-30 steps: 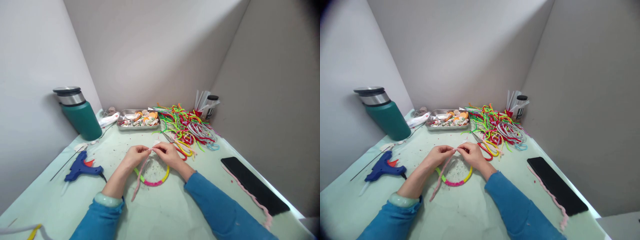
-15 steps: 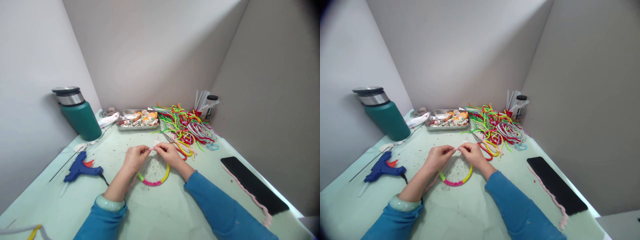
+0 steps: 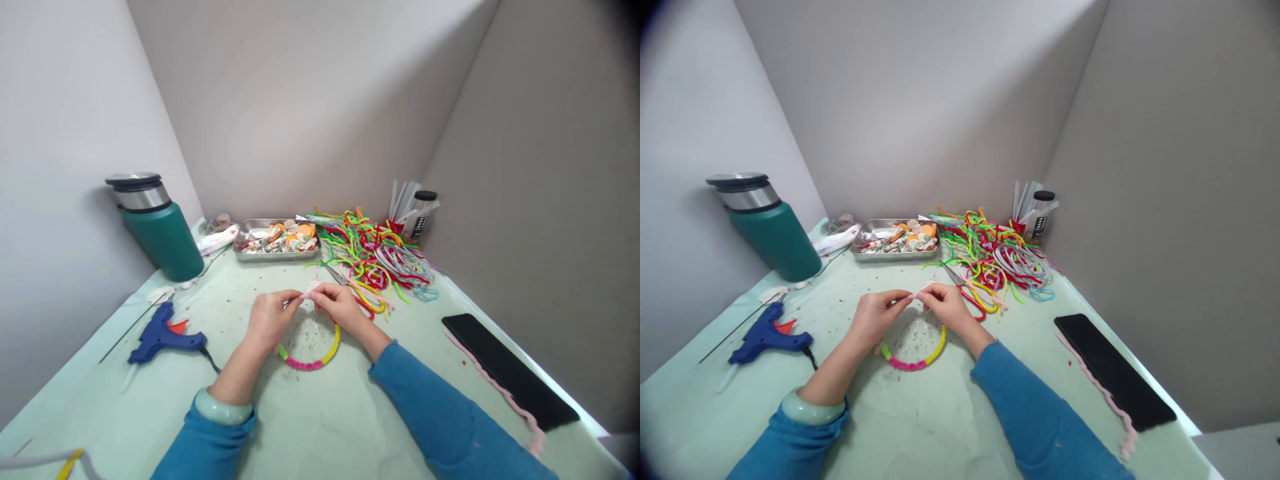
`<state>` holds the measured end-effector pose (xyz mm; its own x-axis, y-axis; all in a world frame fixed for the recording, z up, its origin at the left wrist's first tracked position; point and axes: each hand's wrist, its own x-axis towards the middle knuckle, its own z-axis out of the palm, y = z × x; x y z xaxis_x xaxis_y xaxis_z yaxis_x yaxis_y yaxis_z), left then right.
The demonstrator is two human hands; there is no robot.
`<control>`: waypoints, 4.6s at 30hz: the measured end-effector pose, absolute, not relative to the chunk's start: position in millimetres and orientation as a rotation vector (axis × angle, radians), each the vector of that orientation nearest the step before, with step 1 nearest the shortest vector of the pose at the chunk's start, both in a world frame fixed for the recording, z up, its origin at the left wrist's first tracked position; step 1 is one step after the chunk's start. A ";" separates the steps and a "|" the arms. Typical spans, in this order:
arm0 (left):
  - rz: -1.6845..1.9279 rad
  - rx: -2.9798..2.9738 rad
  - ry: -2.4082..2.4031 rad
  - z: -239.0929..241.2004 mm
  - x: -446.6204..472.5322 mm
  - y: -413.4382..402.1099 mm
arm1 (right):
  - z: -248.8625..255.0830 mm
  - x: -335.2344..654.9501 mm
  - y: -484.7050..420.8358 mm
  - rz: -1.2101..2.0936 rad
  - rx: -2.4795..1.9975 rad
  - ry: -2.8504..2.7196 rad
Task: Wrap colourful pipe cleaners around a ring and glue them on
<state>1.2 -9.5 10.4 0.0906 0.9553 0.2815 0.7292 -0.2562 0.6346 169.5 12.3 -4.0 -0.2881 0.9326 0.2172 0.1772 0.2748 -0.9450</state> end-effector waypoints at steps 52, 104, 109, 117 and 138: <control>0.981 1.295 1.247 15.6 -2.5 -8.4 | -15.2 168.8 14.2 0.976 -0.958 -1.819; 0.749 1.284 1.305 20.6 -2.3 -10.4 | -13.5 169.9 11.9 0.939 -0.898 -1.930; 0.752 1.319 1.364 14.2 -1.2 -8.5 | -13.1 169.5 11.5 0.926 -0.918 -1.921; 0.725 1.319 1.348 15.8 -1.6 -10.5 | -11.1 169.1 10.4 0.925 -0.917 -1.916; 0.782 1.658 1.409 4.5 -3.3 -4.3 | -12.7 168.6 11.2 0.897 -0.953 -1.911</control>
